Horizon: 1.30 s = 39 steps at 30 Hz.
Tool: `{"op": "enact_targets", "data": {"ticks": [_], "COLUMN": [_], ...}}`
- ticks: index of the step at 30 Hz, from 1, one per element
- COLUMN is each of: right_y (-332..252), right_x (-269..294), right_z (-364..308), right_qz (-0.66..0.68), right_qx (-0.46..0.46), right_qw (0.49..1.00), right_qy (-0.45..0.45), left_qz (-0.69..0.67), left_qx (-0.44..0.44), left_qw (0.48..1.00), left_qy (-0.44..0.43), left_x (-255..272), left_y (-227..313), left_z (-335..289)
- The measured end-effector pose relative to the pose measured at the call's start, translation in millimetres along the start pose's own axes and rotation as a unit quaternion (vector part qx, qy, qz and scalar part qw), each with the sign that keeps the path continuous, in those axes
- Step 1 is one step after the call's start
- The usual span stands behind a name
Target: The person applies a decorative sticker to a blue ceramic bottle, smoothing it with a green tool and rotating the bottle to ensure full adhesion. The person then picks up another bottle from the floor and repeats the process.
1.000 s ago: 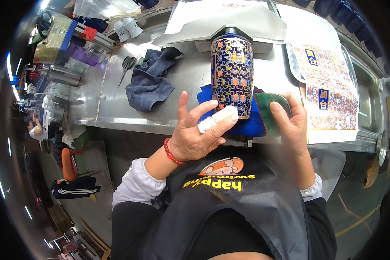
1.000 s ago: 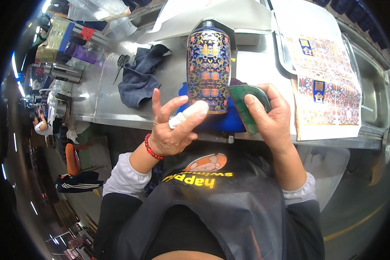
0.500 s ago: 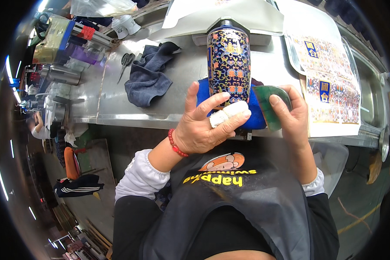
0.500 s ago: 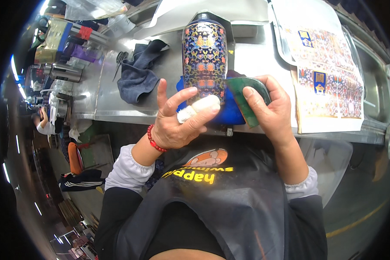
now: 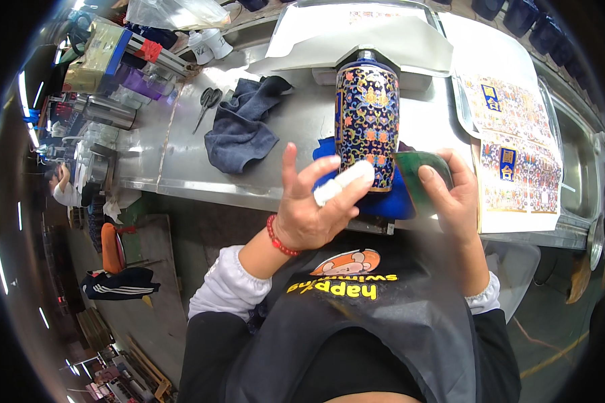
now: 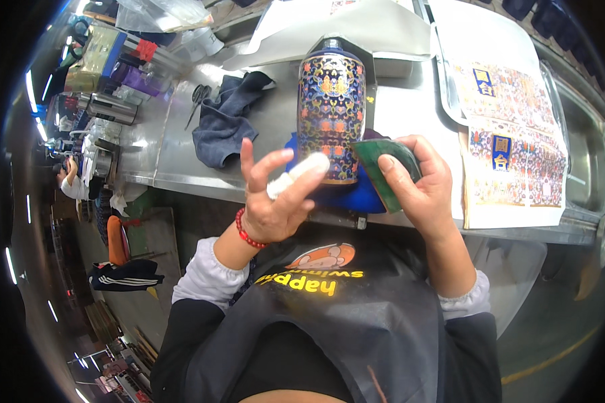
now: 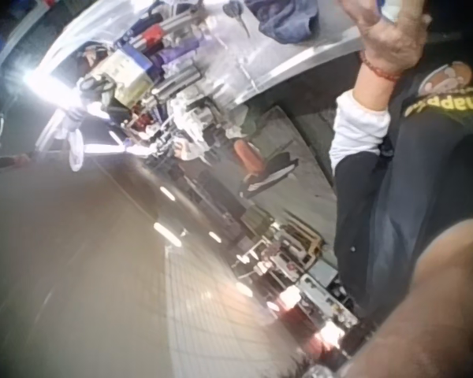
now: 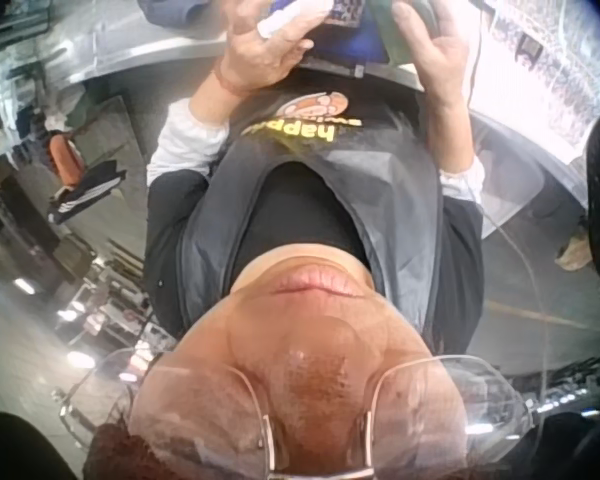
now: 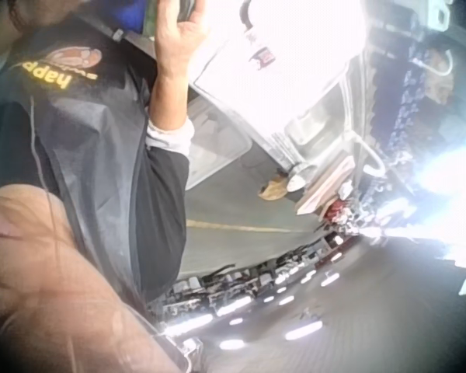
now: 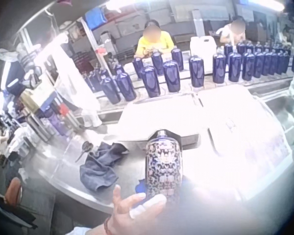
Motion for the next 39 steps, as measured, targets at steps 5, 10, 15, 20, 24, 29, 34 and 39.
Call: {"op": "enact_targets", "data": {"ticks": [5, 10, 15, 20, 24, 29, 34, 39], "right_y": [5.0, 0.4, 7.1, -51.6, -96.1, -113.7, -87.8, -72.7], "right_x": [1.0, 1.7, -1.3, -20.5, -11.2, -45.0, -18.6, -37.2], "right_z": [-3.2, -2.4, -3.3, 26.4, 45.8, 3.6, 7.8, -6.7], "right_qz": [0.053, 0.02, 0.06, -0.138, -0.269, -0.251, -0.287, -0.202], "right_qx": [-0.052, -0.025, -0.058, 0.152, 0.246, 0.399, 0.334, 0.343], "right_qw": [0.997, 0.999, 0.995, 0.973, 0.93, 0.868, 0.897, 0.901], "right_qy": [-0.01, -0.015, -0.052, -0.106, 0.036, -0.153, -0.026, -0.171], "left_qz": [-0.018, -0.001, -0.049, -0.058, -0.016, 0.097, 0.0, 0.017], "left_qx": [-0.009, -0.018, -0.022, 0.109, 0.158, 0.095, 0.136, 0.14], "left_qw": [1.0, 1.0, 0.998, 0.99, 0.987, 0.991, 0.99, 0.99], "left_qy": [-0.001, -0.008, -0.01, 0.068, 0.012, -0.011, 0.025, -0.005], "left_x": [7.4, -1.6, -0.3, -2.2, -11.6, 3.7, -5.5, -11.1], "left_y": [5.9, -7.9, 14.4, -21.9, -46.5, -27.0, -38.9, -45.1], "left_z": [8.3, 25.1, -0.7, -10.8, 2.2, 13.8, 14.5, 10.0]}}
Point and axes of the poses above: each hand's wrist, its own z-axis towards the middle knuckle, its own x-axis out of the back of the hand, y = z × x, the point moved 10 cm from there along z, towards the middle knuckle, and after that the axes turned 12 degrees about -z, right-handed, at the moved point
